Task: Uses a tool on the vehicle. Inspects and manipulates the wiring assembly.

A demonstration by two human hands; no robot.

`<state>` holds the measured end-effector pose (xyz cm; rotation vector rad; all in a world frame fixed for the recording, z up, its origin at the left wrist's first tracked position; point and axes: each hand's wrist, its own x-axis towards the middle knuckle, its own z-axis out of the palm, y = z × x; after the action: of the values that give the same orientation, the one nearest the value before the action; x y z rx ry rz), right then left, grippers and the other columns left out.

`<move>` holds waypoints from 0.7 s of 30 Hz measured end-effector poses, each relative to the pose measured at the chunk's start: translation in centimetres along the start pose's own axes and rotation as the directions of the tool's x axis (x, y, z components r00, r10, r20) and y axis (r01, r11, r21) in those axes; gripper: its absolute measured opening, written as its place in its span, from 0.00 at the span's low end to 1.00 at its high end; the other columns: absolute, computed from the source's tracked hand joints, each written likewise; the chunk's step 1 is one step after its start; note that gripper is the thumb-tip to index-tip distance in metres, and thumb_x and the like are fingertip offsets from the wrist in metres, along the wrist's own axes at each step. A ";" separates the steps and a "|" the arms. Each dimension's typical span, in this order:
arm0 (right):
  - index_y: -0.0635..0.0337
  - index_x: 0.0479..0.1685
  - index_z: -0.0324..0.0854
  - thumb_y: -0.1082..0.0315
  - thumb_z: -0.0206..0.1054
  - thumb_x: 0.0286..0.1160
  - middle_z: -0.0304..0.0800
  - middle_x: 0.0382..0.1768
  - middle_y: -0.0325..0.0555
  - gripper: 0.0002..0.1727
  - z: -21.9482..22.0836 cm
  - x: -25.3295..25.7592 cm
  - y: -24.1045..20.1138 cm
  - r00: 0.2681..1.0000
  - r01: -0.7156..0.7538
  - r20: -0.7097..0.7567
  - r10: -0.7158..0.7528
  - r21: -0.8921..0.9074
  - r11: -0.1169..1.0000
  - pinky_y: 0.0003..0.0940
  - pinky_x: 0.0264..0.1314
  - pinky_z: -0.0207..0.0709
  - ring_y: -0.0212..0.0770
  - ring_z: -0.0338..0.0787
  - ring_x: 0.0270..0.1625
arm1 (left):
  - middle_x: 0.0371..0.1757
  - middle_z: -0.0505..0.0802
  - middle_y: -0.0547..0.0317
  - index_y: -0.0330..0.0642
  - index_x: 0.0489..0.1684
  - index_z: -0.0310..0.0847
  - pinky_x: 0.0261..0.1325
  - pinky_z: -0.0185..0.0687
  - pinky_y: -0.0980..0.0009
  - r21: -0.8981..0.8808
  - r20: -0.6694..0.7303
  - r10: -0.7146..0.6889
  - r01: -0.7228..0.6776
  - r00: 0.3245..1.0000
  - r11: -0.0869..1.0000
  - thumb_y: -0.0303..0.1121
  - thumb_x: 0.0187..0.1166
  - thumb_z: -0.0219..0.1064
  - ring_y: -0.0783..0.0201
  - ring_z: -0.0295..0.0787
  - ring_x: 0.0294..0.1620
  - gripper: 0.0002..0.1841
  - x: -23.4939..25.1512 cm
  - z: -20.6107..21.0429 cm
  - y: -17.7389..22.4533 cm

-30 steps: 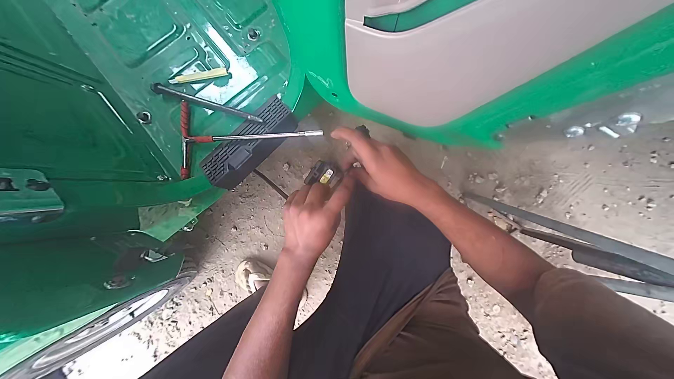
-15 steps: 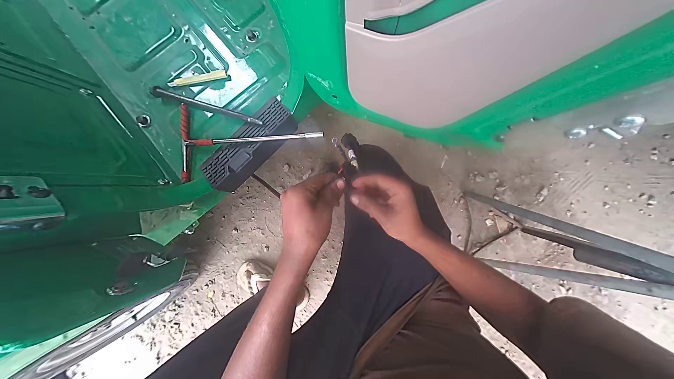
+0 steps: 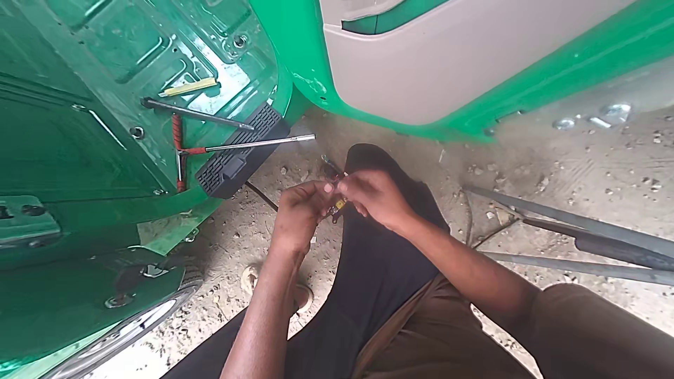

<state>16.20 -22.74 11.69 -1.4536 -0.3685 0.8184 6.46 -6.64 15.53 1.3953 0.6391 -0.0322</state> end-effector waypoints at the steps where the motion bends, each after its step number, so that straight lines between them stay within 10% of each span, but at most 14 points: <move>1: 0.65 0.44 0.89 0.62 0.69 0.84 0.83 0.23 0.46 0.13 -0.2 0.2 -0.2 0.999 -0.021 0.042 0.020 0.020 1.000 0.26 0.17 0.69 0.33 0.74 0.16 | 0.21 0.84 0.60 0.39 0.36 0.91 0.22 0.69 0.79 0.006 0.006 -0.001 0.001 1.000 1.000 0.31 0.86 0.64 0.73 0.72 0.18 0.11 0.0 0.0 0.0; 8: 0.65 0.35 0.92 0.72 0.72 0.77 0.89 0.26 0.45 0.06 0.1 0.7 0.1 0.983 0.177 -0.036 -0.180 -0.088 0.980 0.27 0.23 0.75 0.32 0.80 0.22 | 0.28 0.90 0.59 0.41 0.46 0.93 0.27 0.78 0.74 0.222 0.098 0.133 -0.151 0.986 0.963 0.33 0.85 0.67 0.68 0.81 0.23 0.08 0.2 -0.9 -0.3; 12: 0.63 0.34 0.92 0.72 0.72 0.76 0.90 0.28 0.41 0.06 0.0 0.0 1.1 0.929 0.334 -0.089 -0.360 -0.219 0.917 0.29 0.30 0.83 0.31 0.86 0.28 | 0.29 0.94 0.72 0.55 0.47 0.94 0.30 0.85 0.68 0.654 0.075 0.231 -0.222 0.970 0.723 0.38 0.83 0.70 0.74 0.87 0.25 0.06 -0.4 -0.7 0.8; 16: 0.65 0.31 0.90 0.72 0.70 0.76 0.87 0.24 0.43 0.08 -0.2 -1.7 1.5 0.965 0.220 -0.156 -0.211 0.045 0.974 0.26 0.26 0.74 0.31 0.79 0.23 | 0.33 0.94 0.66 0.52 0.42 0.95 0.39 0.86 0.62 0.837 0.099 0.473 -0.330 0.876 0.436 0.38 0.82 0.70 0.68 0.90 0.33 0.07 -0.4 0.7 0.1; 21: 0.65 0.30 0.91 0.72 0.70 0.74 0.88 0.25 0.45 0.08 -0.5 -4.6 0.9 0.980 0.060 -0.198 0.010 0.345 0.937 0.22 0.28 0.71 0.28 0.78 0.24 | 0.42 0.96 0.60 0.48 0.46 0.95 0.53 0.88 0.61 0.850 0.176 0.568 -0.415 0.804 0.324 0.39 0.85 0.67 0.60 0.93 0.46 0.10 0.2 0.6 -1.6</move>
<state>13.10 -26.34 11.89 -1.1794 -0.0834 0.6719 6.22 -7.43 13.97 2.6027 0.2471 0.3040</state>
